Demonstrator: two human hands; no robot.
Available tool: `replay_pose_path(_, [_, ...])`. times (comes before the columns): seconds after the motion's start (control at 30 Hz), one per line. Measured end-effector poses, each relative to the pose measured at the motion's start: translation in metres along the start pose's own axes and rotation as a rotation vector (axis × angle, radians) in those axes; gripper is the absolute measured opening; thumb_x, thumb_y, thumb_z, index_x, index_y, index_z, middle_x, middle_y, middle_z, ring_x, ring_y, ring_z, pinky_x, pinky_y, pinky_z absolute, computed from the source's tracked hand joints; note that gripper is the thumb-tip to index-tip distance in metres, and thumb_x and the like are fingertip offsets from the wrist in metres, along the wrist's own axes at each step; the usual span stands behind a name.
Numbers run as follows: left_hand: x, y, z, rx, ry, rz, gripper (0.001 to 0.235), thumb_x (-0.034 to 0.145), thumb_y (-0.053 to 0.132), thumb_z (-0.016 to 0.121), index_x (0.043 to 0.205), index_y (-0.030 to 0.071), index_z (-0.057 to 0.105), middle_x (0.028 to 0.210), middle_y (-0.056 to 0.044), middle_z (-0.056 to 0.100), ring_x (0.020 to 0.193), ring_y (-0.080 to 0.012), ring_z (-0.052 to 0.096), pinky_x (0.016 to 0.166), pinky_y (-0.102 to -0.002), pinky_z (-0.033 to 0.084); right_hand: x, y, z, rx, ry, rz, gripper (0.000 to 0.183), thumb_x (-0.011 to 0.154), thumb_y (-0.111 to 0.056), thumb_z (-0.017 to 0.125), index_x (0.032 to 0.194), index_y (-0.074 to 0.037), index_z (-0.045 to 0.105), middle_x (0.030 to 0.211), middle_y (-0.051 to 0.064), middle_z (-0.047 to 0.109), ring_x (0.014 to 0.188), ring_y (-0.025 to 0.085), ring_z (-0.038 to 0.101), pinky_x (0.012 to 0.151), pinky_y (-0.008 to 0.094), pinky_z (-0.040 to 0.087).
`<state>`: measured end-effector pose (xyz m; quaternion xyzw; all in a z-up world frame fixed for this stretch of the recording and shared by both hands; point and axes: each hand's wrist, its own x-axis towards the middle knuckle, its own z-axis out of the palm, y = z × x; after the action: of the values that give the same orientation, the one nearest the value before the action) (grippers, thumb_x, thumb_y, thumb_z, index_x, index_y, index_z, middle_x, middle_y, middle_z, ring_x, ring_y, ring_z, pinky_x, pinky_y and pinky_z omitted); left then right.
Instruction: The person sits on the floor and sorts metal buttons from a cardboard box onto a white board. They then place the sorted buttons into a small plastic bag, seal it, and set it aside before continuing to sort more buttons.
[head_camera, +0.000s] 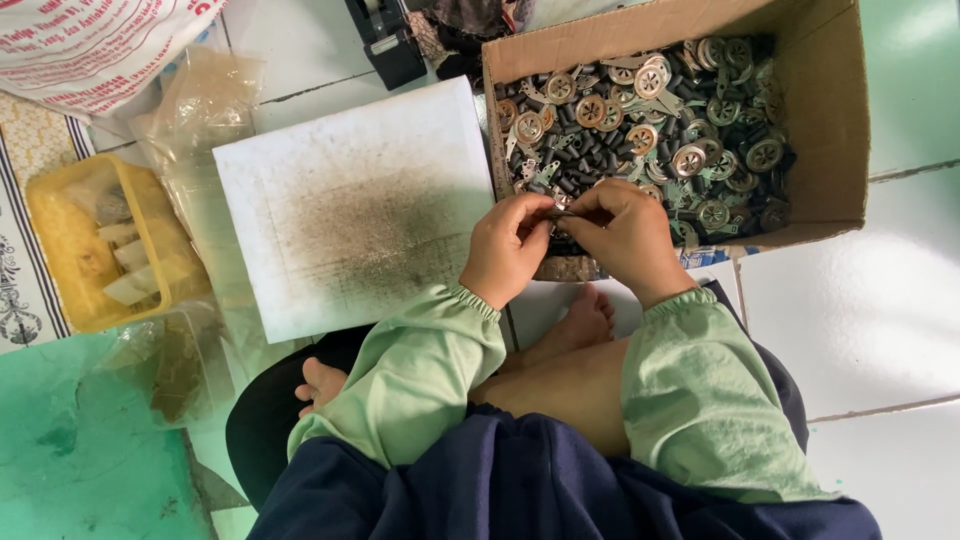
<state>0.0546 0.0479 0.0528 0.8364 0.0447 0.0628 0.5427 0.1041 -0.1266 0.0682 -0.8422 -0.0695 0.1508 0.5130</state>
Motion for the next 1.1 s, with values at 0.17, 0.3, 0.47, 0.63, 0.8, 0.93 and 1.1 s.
replay_pose_path(0.17, [0.002,0.000,0.001,-0.093,-0.017,-0.084,0.025,0.091,0.001,0.071,0.116,0.008,0.073,0.092,-0.017,0.069,0.081,-0.0295,0.073,0.060,-0.035,0.064,-0.002,-0.007,-0.002,0.047,0.034,-0.044,0.008,0.089,-0.001,0.076,0.096,-0.002,0.079,0.087,0.014,0.072,0.078,0.026,0.070,0.069,0.036,0.058])
replay_pose_path(0.3, [0.001,-0.014,0.006,-0.181,-0.009,-0.141,0.026,0.089,0.002,0.073,0.114,0.008,0.073,0.089,-0.014,0.070,0.078,-0.0199,0.072,0.060,-0.030,0.063,0.002,-0.004,-0.003,0.018,0.073,-0.082,0.011,0.090,0.000,0.076,0.098,-0.005,0.081,0.086,0.012,0.072,0.079,0.025,0.070,0.067,0.034,0.057])
replay_pose_path(0.47, [0.000,-0.020,0.006,-0.258,0.012,-0.176,0.028,0.087,0.003,0.077,0.114,0.010,0.076,0.084,-0.011,0.071,0.073,-0.0133,0.068,0.055,-0.026,0.061,-0.001,0.003,0.003,0.011,0.160,-0.063,0.020,0.092,-0.008,0.075,0.110,-0.011,0.081,0.088,0.007,0.073,0.085,0.024,0.069,0.072,0.035,0.056])
replay_pose_path(0.63, [0.003,-0.019,0.004,-0.224,0.061,-0.175,0.026,0.086,0.006,0.079,0.111,0.011,0.077,0.081,-0.009,0.073,0.068,-0.0121,0.066,0.054,-0.027,0.059,0.001,-0.010,0.004,0.011,0.112,-0.133,0.030,0.084,-0.003,0.082,0.113,-0.005,0.079,0.091,0.012,0.072,0.083,0.028,0.069,0.074,0.036,0.060])
replay_pose_path(0.8, [0.000,-0.018,0.008,-0.171,0.051,-0.145,0.026,0.085,0.007,0.081,0.110,0.011,0.077,0.080,-0.010,0.074,0.068,-0.0140,0.068,0.055,-0.027,0.059,0.001,0.008,0.006,-0.010,0.115,-0.088,0.022,0.087,-0.004,0.080,0.108,-0.006,0.079,0.088,0.012,0.071,0.082,0.028,0.069,0.071,0.037,0.059])
replay_pose_path(0.93, [0.000,-0.008,0.007,0.055,0.043,0.105,0.036,0.084,0.006,0.081,0.119,0.008,0.071,0.097,-0.015,0.071,0.090,-0.0305,0.071,0.071,-0.038,0.062,-0.001,0.012,0.005,-0.092,0.126,-0.057,0.020,0.088,-0.006,0.080,0.107,-0.010,0.079,0.088,0.010,0.070,0.085,0.031,0.070,0.073,0.040,0.060])
replay_pose_path(1.1, [0.001,-0.004,0.006,0.133,0.048,0.288,0.051,0.083,0.003,0.079,0.131,0.006,0.061,0.123,-0.017,0.066,0.119,-0.0378,0.066,0.100,-0.045,0.059,-0.001,0.018,0.006,-0.231,0.048,-0.042,0.020,0.089,-0.012,0.082,0.109,-0.014,0.078,0.092,0.012,0.070,0.092,0.034,0.069,0.080,0.043,0.058])
